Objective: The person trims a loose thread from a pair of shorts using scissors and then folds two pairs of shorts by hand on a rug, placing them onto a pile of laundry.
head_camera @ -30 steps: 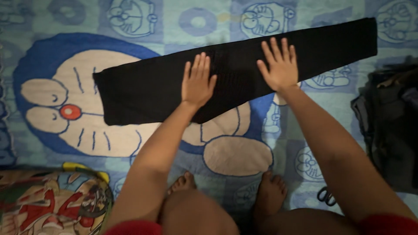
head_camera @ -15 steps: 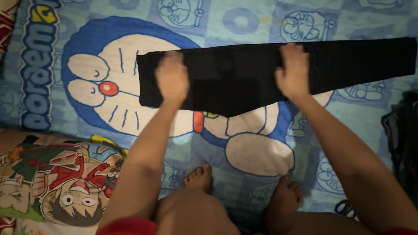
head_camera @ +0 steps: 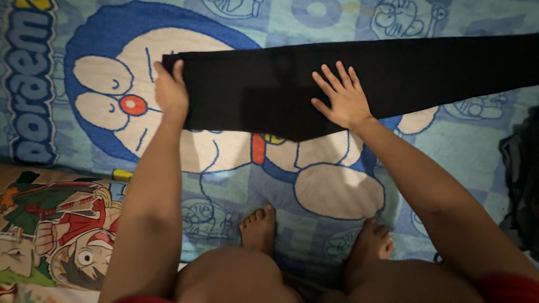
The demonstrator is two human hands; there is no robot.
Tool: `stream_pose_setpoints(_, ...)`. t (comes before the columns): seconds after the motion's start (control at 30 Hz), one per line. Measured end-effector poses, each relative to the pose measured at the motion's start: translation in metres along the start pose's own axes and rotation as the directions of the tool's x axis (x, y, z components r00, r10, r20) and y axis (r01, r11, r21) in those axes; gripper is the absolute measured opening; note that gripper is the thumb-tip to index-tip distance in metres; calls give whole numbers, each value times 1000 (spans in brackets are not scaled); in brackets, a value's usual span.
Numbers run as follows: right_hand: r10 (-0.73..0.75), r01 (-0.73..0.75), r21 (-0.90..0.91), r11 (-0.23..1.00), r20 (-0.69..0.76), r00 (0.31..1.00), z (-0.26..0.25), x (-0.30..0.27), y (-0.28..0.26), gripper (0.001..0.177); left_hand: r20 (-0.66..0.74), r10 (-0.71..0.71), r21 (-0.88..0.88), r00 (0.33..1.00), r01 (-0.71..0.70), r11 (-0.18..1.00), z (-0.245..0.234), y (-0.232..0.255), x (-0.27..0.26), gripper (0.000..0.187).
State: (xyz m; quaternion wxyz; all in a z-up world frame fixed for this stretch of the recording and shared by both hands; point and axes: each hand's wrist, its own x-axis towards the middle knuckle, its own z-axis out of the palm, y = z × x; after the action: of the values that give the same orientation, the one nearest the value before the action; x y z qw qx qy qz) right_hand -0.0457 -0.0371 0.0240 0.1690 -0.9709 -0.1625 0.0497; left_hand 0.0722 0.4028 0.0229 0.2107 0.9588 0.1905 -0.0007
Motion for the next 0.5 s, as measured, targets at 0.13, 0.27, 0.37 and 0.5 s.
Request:
stream_pose_setpoints(0.13, 3, -3, -7, 1000, 28, 1000, -4, 0, -3, 70, 66, 11, 14, 998, -11, 1000, -1, 3, -4, 61)
stream_pose_setpoints(0.27, 19, -17, -12, 1000, 162, 987, -16, 1, -28, 59, -13, 14, 94, 1000, -13, 996, 11, -10, -5, 63)
stream_pose_setpoints(0.37, -461, 461, 55, 885, -16, 887, 2, -23, -72, 73, 74, -28, 154, 997, 16, 988, 13, -15, -28, 64)
stream_pose_setpoints(0.5, -506, 495, -109, 862, -127, 853, 33, -43, -91, 59, 129, 60, 163, 990, -80, 983, -7, -11, -49, 60)
